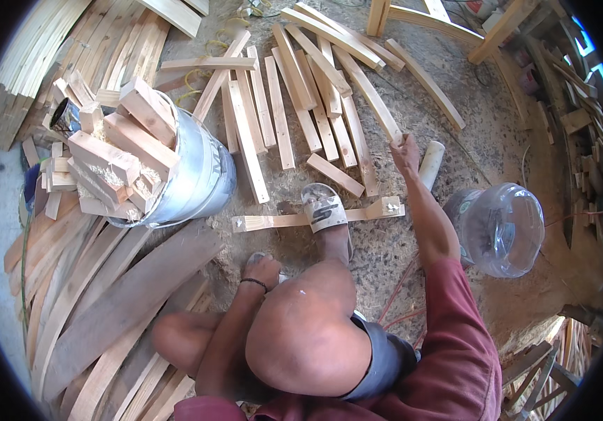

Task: The person assembles wooden furniture components by applying glue, positioning wooden slats, and driving nails into the joints using a hammer.

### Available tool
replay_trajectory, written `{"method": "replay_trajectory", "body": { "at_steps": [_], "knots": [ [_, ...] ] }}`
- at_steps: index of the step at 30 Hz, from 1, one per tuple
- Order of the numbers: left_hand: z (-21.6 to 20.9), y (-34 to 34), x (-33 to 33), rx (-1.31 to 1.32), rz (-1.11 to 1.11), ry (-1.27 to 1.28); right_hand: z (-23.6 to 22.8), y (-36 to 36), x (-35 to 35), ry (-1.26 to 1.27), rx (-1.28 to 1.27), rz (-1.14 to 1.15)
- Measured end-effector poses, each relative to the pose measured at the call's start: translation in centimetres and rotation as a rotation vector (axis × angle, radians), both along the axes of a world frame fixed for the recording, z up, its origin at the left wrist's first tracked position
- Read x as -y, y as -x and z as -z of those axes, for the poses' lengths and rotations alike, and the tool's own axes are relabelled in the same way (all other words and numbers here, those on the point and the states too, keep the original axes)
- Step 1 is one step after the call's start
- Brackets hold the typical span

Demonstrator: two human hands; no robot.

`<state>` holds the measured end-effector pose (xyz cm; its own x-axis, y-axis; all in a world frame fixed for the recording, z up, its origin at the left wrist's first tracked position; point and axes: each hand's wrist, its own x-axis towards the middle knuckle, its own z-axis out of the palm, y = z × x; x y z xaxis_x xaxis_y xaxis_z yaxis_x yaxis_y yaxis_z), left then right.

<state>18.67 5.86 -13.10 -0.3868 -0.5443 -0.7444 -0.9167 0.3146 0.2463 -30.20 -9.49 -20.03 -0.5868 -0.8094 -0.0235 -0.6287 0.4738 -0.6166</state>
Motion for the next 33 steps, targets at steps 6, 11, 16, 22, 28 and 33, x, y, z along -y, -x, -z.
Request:
{"method": "replay_trajectory", "body": {
  "at_steps": [6, 11, 16, 22, 28, 33],
  "knots": [
    [5.8, -2.2, -0.6, 0.090, -0.087, -0.101, -11.4, 1.0, -2.3, 0.476, -0.053, 0.070],
    [7.3, -4.0, -0.4, -0.100, -0.101, -0.047, -22.4, 1.4, -2.2, 0.692, -0.037, 0.398],
    [6.3, -2.6, -1.1, -0.139, -0.068, -0.014, -19.3, 1.5, -2.2, 0.823, 0.352, 0.127],
    [9.5, -5.0, -1.5, -0.143, -0.043, 0.019, -18.5, -4.4, -2.3, 0.545, 0.180, -0.258],
    [8.0, -4.1, -1.2, -0.089, -0.003, 0.031, -30.1, -6.0, -2.3, 0.840, 0.070, -0.014],
    [6.0, -4.2, -2.2, -0.140, -0.144, 0.083, -34.6, -3.5, -2.7, 0.592, -0.012, -0.186]
  ]
}}
